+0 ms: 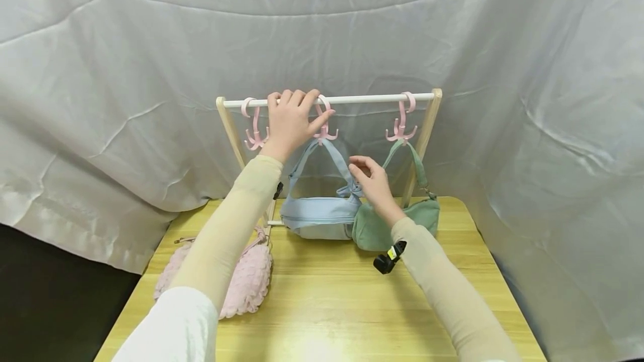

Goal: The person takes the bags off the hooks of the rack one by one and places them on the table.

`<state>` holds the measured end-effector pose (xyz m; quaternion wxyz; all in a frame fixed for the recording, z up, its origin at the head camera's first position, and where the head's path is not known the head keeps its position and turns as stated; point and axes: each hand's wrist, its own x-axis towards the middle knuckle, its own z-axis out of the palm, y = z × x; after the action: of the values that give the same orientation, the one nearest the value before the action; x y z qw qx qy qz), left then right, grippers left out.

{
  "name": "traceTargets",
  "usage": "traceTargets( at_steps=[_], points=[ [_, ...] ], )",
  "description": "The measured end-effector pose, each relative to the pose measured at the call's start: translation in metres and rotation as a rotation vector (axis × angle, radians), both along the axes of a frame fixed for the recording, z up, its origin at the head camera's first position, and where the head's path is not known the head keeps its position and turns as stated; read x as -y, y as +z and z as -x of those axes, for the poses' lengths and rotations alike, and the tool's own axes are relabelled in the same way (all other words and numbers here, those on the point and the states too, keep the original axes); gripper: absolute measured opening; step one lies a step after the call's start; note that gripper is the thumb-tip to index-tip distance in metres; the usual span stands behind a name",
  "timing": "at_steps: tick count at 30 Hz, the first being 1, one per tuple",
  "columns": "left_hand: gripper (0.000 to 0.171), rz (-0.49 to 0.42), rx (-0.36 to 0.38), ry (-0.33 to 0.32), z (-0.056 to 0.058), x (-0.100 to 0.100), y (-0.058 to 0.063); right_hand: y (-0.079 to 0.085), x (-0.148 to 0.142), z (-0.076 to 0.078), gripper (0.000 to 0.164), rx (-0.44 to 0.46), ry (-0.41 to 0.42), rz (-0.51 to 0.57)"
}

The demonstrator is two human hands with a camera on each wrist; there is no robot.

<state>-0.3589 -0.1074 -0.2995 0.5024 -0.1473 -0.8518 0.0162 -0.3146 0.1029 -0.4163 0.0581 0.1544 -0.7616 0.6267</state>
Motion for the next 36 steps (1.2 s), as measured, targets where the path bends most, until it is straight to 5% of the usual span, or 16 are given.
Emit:
traceTargets(
  at_steps=[16, 36],
  points=[
    [0.056, 0.009, -0.024, 0.004, 0.004, -0.004, -0.004, -0.015, 0.011, 0.011, 0.054, 0.123, 0.001, -0.029],
    [0.057, 0.009, -0.039, -0.002, 0.002, 0.001, -0.004, -0.02, 0.023, -0.005, 0.064, 0.225, 0.121, -0.043]
  ],
)
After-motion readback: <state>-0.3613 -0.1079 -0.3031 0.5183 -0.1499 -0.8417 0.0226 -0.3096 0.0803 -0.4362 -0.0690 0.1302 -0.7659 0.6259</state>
